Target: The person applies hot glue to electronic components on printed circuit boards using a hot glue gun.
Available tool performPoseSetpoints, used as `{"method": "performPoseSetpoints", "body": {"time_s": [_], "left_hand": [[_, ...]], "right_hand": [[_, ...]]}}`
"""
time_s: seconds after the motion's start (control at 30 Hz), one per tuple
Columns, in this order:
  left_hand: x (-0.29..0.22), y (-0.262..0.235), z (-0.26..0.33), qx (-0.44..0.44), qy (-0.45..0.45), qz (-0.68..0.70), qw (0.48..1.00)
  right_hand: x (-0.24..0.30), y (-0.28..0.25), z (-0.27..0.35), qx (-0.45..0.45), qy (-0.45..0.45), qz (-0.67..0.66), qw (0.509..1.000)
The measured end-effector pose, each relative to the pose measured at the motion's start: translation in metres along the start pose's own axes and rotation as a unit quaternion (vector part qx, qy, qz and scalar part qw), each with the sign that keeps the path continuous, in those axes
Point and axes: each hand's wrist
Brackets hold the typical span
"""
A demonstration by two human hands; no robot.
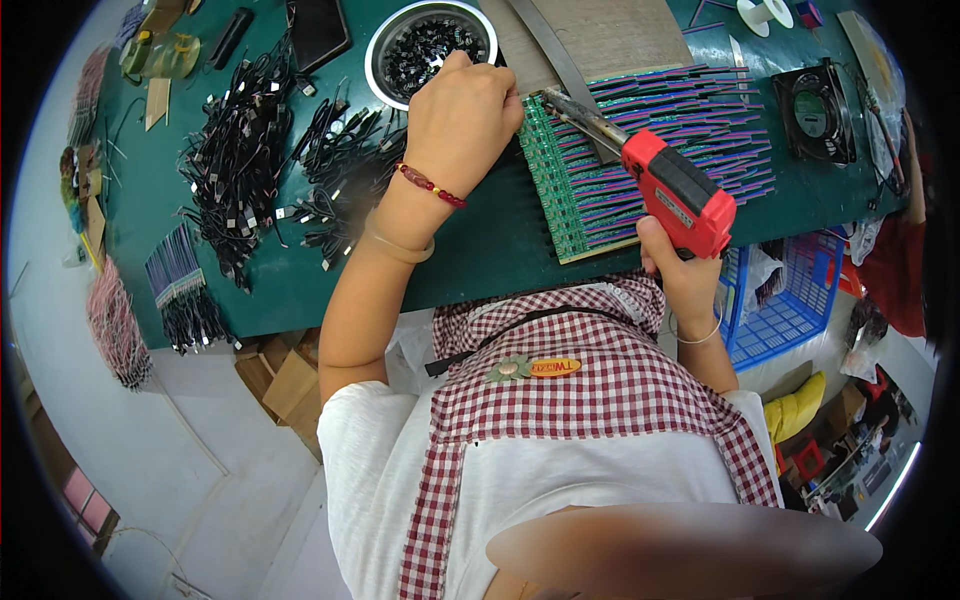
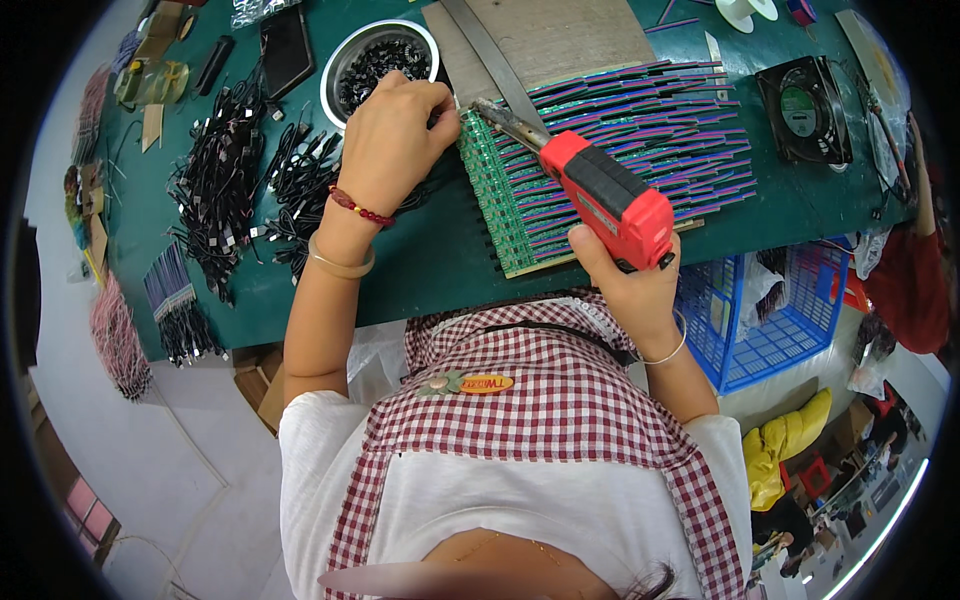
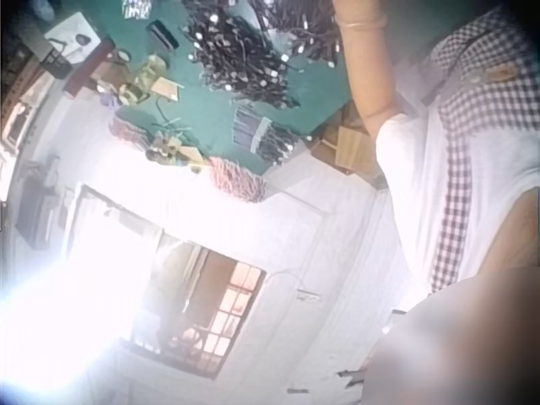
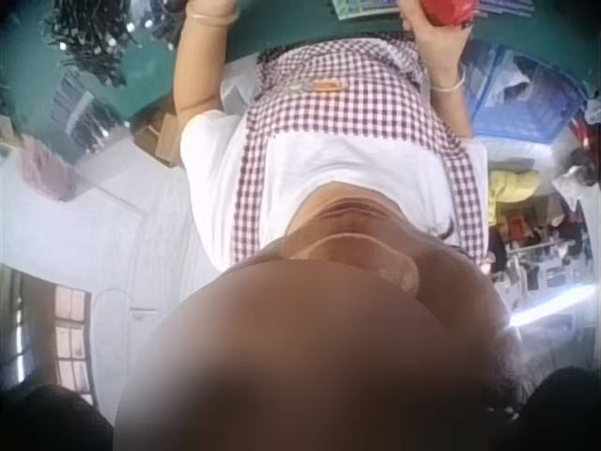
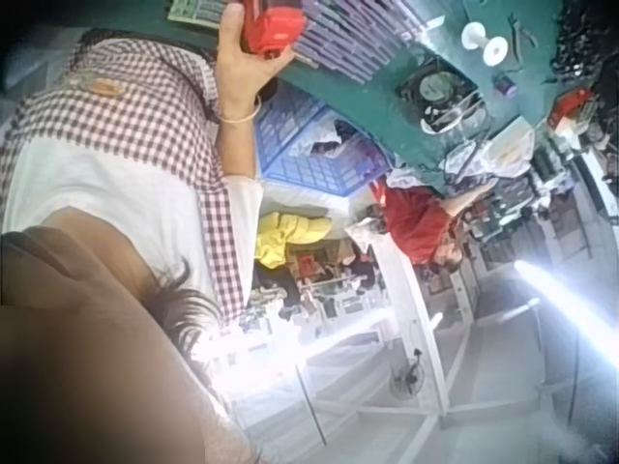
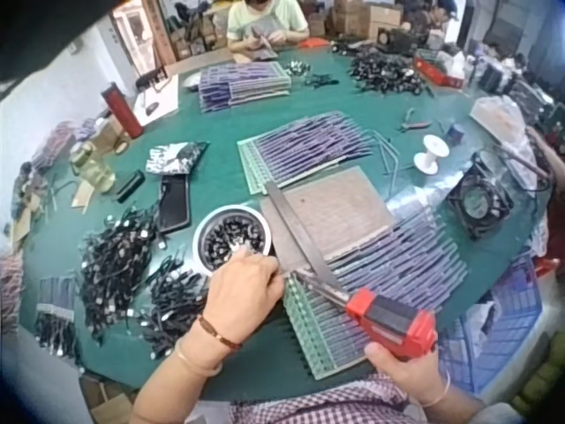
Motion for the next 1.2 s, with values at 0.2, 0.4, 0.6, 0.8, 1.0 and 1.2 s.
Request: {"method": "performPoseSetpoints", "body": {"time_s": [0.2, 0.4, 0.6, 0.8, 1.0, 1.2], "left_hand": [[-0.005, -0.002, -0.001, 0.006, 0.002, -0.003, 1.0], [-0.006, -0.003, 0.001, 0.011, 0.003, 0.003, 1.0], [-0.008, -0.005, 0.0, 0.015, 0.001, 0.0, 1.0], [-0.01, -0.006, 0.002, 0.014, 0.0, -0.003, 1.0], [-0.01, -0.005, 0.002, 0.005, 0.009, -0.001, 1.0], [-0.011, -0.005, 0.002, -0.004, 0.013, -0.003, 1.0]], "right_hand": [[0.0, -0.003, 0.004, -0.009, -0.01, 0.025, 1.0], [0.009, -0.006, 0.01, -0.009, 0.022, -0.005, 1.0], [0.01, -0.008, 0.011, -0.011, 0.049, -0.052, 0.997], [0.008, -0.01, 0.017, 0.01, 0.035, -0.016, 0.999], [0.003, -0.01, 0.018, 0.004, 0.033, -0.017, 0.999], [0.003, -0.011, 0.018, 0.025, 0.034, 0.021, 0.999]]}}
Point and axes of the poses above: each hand's wrist, its own z-axis away from the middle knuckle, its own y-axis out of the palm, x = y × z, and after that the axes turned 6 degrees about -y, right-handed
